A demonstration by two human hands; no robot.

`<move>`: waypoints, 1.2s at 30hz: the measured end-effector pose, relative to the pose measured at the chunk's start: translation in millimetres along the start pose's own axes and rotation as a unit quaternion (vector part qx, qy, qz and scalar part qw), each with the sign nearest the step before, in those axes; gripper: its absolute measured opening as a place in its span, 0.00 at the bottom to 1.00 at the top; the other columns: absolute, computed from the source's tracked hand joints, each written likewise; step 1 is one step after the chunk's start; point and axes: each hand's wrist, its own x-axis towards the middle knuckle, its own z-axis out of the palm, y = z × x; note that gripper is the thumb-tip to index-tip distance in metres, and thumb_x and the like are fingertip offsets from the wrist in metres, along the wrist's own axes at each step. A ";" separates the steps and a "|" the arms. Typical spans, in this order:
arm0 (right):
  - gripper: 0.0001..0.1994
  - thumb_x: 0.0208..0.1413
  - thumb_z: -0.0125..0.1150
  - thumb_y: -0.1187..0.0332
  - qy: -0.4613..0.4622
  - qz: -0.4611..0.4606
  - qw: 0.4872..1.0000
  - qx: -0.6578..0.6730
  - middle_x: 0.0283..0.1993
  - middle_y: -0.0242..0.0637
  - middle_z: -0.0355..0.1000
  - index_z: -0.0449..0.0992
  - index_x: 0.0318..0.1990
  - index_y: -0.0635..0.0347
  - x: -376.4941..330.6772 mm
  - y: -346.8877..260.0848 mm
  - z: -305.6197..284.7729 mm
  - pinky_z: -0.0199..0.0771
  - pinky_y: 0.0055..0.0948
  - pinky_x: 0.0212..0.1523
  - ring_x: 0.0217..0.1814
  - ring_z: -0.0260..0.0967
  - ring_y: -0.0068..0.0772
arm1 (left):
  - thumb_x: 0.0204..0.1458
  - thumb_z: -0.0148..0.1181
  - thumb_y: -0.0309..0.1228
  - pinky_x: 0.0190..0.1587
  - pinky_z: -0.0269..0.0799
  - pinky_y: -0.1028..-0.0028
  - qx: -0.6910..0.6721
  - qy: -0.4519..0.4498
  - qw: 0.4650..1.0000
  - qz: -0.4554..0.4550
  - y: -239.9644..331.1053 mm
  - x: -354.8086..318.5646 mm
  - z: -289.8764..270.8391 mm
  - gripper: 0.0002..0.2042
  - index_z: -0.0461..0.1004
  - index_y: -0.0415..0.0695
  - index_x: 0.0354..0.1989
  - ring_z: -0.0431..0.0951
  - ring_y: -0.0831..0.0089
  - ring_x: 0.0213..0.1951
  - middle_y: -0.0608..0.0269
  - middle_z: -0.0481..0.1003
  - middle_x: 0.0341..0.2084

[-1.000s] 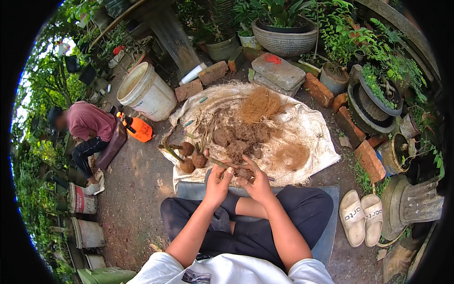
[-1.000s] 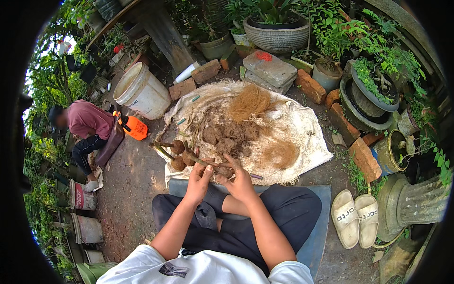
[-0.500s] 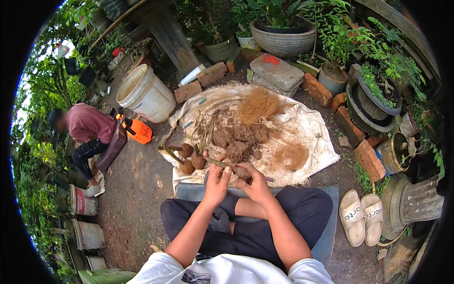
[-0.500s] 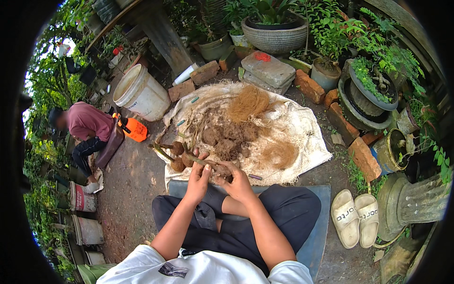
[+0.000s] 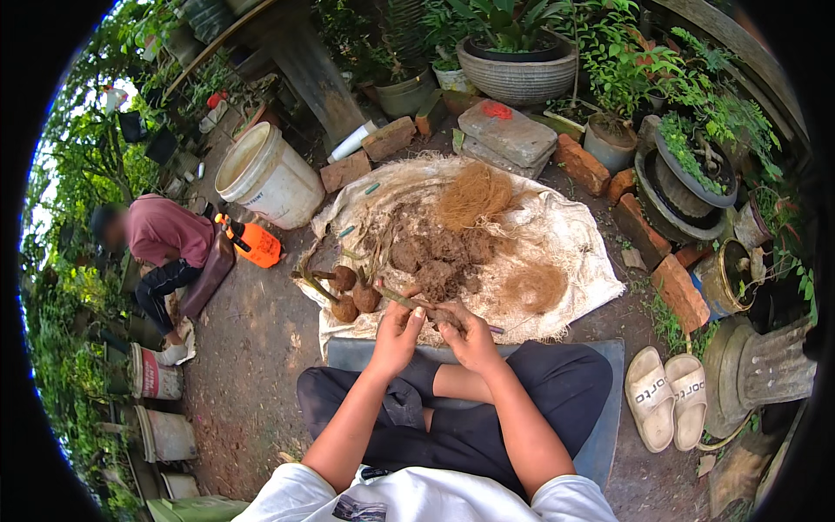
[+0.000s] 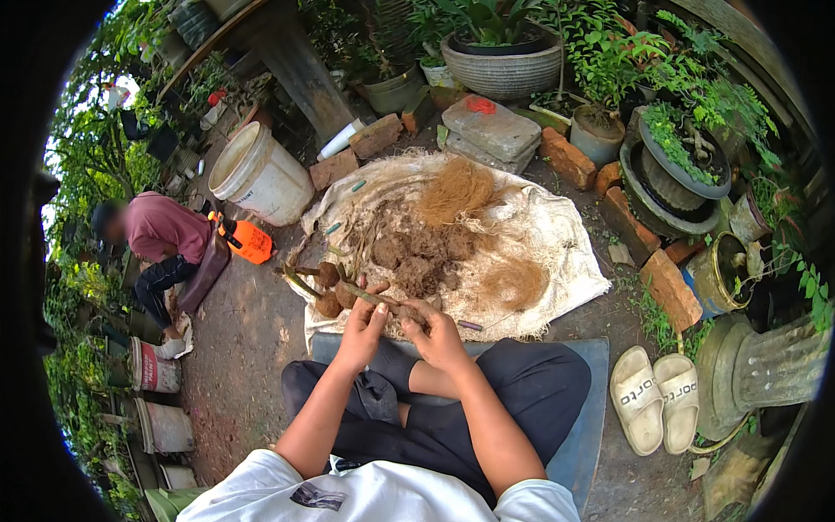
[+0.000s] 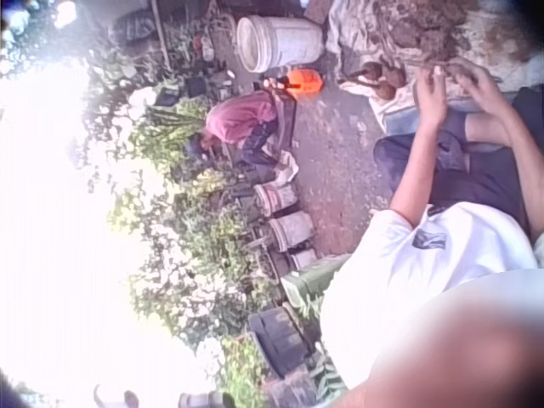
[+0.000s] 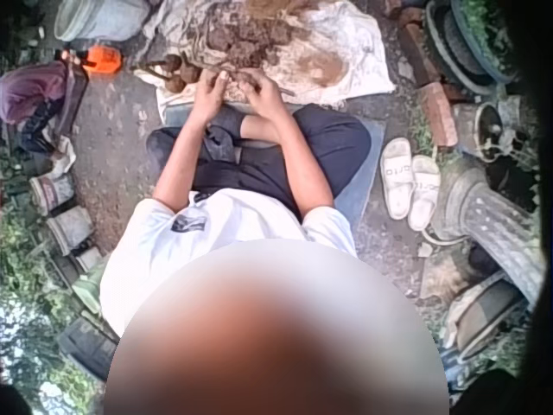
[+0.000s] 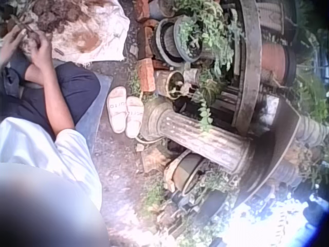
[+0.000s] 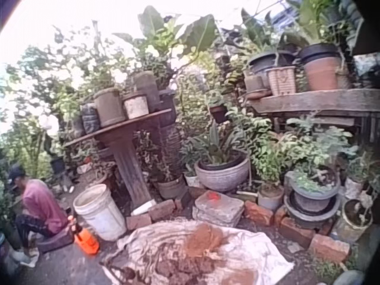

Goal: The person sits on the ground and handles several plant bulbs and soil on a sack. They pick up a bulb, inspect it, and then mix soil with their hands, preparing the material for planting.

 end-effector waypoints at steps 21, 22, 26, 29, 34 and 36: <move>0.19 0.60 0.64 0.63 -0.093 -0.014 0.993 -0.076 0.44 0.51 0.77 0.73 0.53 0.68 -1.3 7.3 20.3 0.74 0.39 0.50 0.46 0.76 0.46 | 0.67 0.44 0.30 0.64 0.61 0.65 -0.020 -0.067 0.996 -0.048 17.3 9.5 -2.2 0.16 0.73 0.38 0.57 0.68 0.61 0.62 0.50 0.70 0.60; 0.19 0.60 0.63 0.63 -0.098 -0.002 0.991 -0.090 0.44 0.52 0.77 0.73 0.53 0.68 -0.7 6.0 18.9 0.74 0.39 0.50 0.47 0.76 0.47 | 0.66 0.45 0.30 0.63 0.61 0.65 -0.015 -0.068 0.997 -0.044 16.3 9.9 -1.5 0.16 0.73 0.38 0.57 0.69 0.61 0.61 0.50 0.70 0.59; 0.17 0.62 0.61 0.66 -0.078 0.011 0.992 -0.097 0.45 0.53 0.77 0.73 0.53 0.69 0.9 4.8 17.2 0.74 0.41 0.50 0.49 0.77 0.50 | 0.64 0.51 0.32 0.63 0.62 0.66 0.011 -0.054 0.996 -0.066 11.7 6.8 1.4 0.16 0.73 0.39 0.57 0.71 0.61 0.60 0.50 0.71 0.57; 0.16 0.62 0.60 0.67 -0.044 -0.001 0.997 -0.063 0.46 0.53 0.77 0.73 0.53 0.68 2.0 4.8 19.7 0.74 0.41 0.50 0.50 0.76 0.52 | 0.62 0.55 0.33 0.62 0.63 0.66 0.039 -0.038 0.997 -0.050 8.7 6.5 1.1 0.17 0.73 0.39 0.57 0.72 0.60 0.58 0.50 0.73 0.54; 0.14 0.58 0.63 0.66 -0.022 0.016 0.989 -0.145 0.40 0.53 0.78 0.77 0.46 0.66 2.5 -3.2 18.2 0.75 0.41 0.42 0.42 0.78 0.50 | 0.62 0.55 0.34 0.61 0.65 0.65 0.062 -0.037 0.997 -0.030 10.3 5.7 4.0 0.18 0.72 0.38 0.58 0.73 0.58 0.57 0.49 0.75 0.52; 0.12 0.56 0.64 0.65 -0.025 0.081 0.979 -0.186 0.35 0.53 0.78 0.79 0.42 0.65 4.3 -6.8 16.4 0.75 0.42 0.37 0.37 0.79 0.49 | 0.62 0.55 0.34 0.60 0.66 0.65 0.098 -0.028 0.995 0.017 14.4 5.4 10.2 0.19 0.71 0.37 0.58 0.74 0.57 0.57 0.49 0.75 0.51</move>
